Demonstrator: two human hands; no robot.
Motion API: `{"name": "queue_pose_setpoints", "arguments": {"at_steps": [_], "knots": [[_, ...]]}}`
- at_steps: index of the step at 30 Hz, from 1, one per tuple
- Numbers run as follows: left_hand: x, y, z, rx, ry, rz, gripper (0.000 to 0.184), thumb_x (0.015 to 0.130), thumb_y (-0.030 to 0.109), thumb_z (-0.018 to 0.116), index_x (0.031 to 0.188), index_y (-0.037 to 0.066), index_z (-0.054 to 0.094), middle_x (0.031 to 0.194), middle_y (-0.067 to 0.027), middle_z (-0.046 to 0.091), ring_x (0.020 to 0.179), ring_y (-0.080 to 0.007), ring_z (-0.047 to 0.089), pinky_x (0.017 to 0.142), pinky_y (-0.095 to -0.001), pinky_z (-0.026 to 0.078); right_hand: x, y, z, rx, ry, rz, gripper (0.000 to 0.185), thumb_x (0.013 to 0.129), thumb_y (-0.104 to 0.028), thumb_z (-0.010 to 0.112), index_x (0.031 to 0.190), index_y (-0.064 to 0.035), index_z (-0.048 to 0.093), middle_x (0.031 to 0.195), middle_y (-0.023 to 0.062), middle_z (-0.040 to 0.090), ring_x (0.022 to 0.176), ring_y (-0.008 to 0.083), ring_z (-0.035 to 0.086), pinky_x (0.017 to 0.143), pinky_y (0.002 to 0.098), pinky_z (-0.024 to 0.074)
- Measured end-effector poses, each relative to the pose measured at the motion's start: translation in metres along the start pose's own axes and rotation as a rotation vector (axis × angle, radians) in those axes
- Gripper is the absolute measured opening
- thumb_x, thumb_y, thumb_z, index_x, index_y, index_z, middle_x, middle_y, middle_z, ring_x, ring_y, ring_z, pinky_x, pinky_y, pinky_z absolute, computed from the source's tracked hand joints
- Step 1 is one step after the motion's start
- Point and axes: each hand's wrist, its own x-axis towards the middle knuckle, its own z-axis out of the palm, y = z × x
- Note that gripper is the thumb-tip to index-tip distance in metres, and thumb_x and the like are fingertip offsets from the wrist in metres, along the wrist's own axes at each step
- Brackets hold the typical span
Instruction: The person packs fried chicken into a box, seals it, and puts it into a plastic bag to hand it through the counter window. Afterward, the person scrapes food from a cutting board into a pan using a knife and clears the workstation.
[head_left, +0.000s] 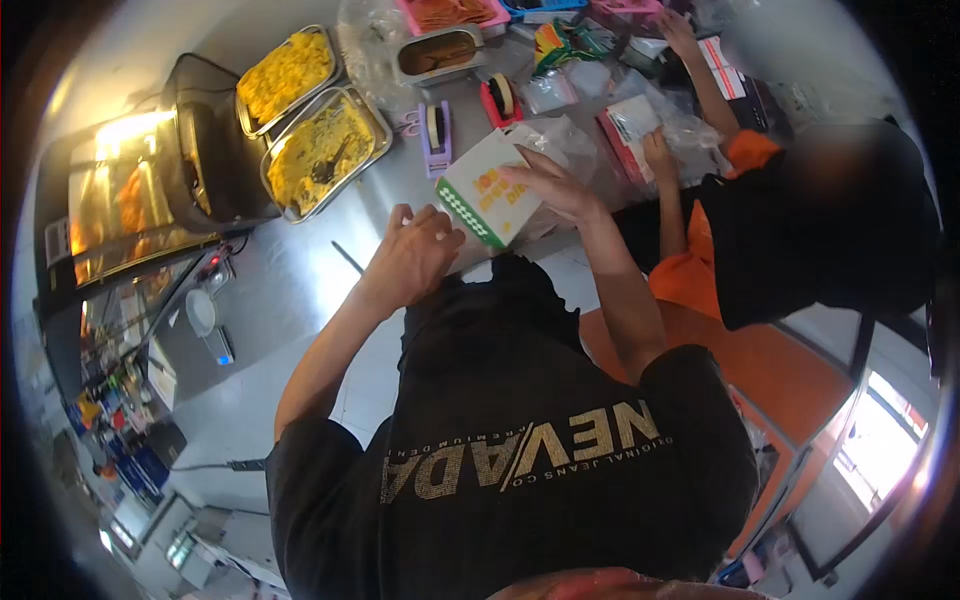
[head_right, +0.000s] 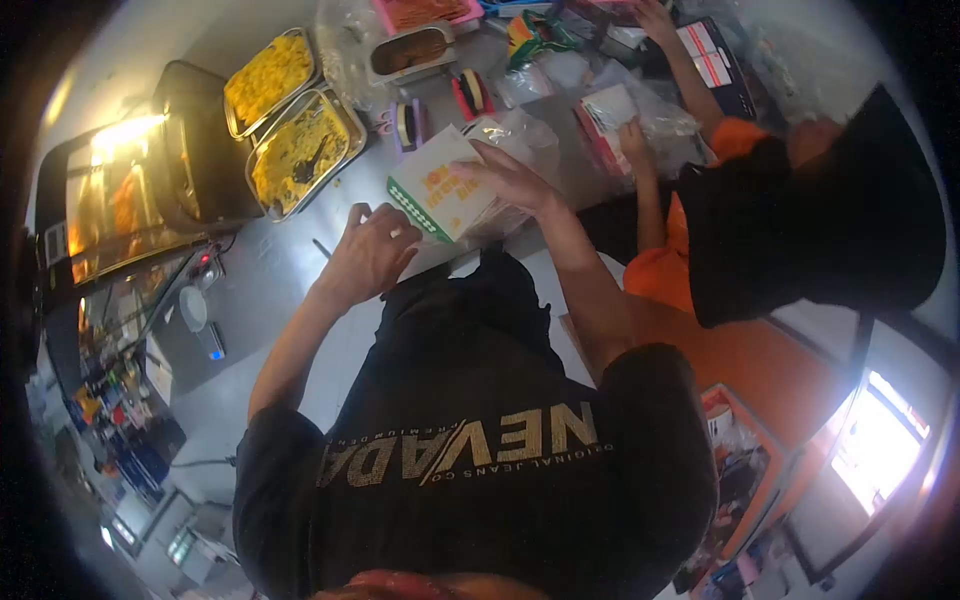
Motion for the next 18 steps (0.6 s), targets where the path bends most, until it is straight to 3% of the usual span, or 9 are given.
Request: {"name": "queue_pose_setpoints", "arguments": {"at_steps": [2,5,6,10,13,17,18], "knots": [[-0.008,0.001,0.002,0.015,0.096,-0.043,0.024,0.087,0.011,0.062,0.11,0.012,0.067,0.109,-0.0087,0.06,0.112,-0.0242,0.055,0.09,-0.0428,0.043,0.014,0.011,0.002,-0.18,0.11,0.03,0.051,0.096,-0.029,0.064,0.135,0.0011,0.05,0.122,0.0074,0.063,0.109,0.0135,0.061,0.093,0.0276,0.0481],[-0.006,0.016,0.013,-0.027,0.183,-0.132,0.027,0.086,0.008,0.061,0.112,0.011,0.067,0.11,-0.0118,0.058,0.112,-0.0275,0.054,0.088,-0.0429,0.046,-0.002,0.016,-0.008,-0.193,0.16,0.035,0.052,0.096,-0.03,0.064,0.133,0.0029,0.051,0.122,0.0083,0.063,0.109,0.0133,0.061,0.094,0.0256,0.0465],[-0.003,0.021,0.014,-0.045,0.188,-0.157,0.028,0.084,0.005,0.06,0.112,0.009,0.067,0.112,-0.0138,0.057,0.111,-0.0315,0.054,0.089,-0.0433,0.047,-0.014,0.002,-0.003,-0.19,0.162,0.026,0.049,0.095,-0.029,0.062,0.131,0.004,0.053,0.12,0.0099,0.064,0.107,0.0142,0.063,0.093,0.0268,0.0478],[0.01,0.034,0.025,-0.283,0.407,-0.169,0.031,0.076,-0.002,0.062,0.105,0.006,0.069,0.111,-0.0151,0.055,0.109,-0.0344,0.052,0.09,-0.0436,0.047,-0.019,0.018,-0.031,-0.009,0.336,-0.001,0.041,0.095,-0.025,0.056,0.125,0.0022,0.057,0.115,0.0102,0.066,0.101,0.0162,0.067,0.088,0.03,0.0524],[0.007,0.041,0.028,-0.407,0.54,-0.132,0.029,0.075,-0.006,0.065,0.102,0.004,0.069,0.109,-0.0154,0.054,0.106,-0.0356,0.051,0.092,-0.0433,0.047,-0.013,0.008,-0.032,-0.044,0.153,0.158,0.042,0.094,-0.03,0.058,0.122,0.0009,0.06,0.115,0.0096,0.067,0.096,0.0162,0.068,0.084,0.0292,0.0528],[0.002,0.033,0.051,-0.479,0.699,-0.113,0.022,0.078,-0.006,0.069,0.097,0.004,0.071,0.106,-0.0139,0.053,0.105,-0.0337,0.053,0.09,-0.0422,0.046,0.004,0.013,-0.021,0.017,0.103,0.371,0.042,0.095,-0.028,0.056,0.126,0.0004,0.056,0.111,0.0088,0.067,0.087,0.0157,0.068,0.073,0.0336,0.0559],[-0.001,0.03,0.055,-0.485,0.722,-0.119,0.019,0.079,-0.005,0.07,0.096,0.005,0.072,0.105,-0.0132,0.052,0.105,-0.0328,0.053,0.089,-0.0418,0.046,0.015,0.03,-0.038,-0.003,0.088,0.379,0.037,0.095,-0.028,0.056,0.119,0.0001,0.061,0.105,0.0071,0.069,0.084,0.0161,0.068,0.07,0.0334,0.0562]]}}
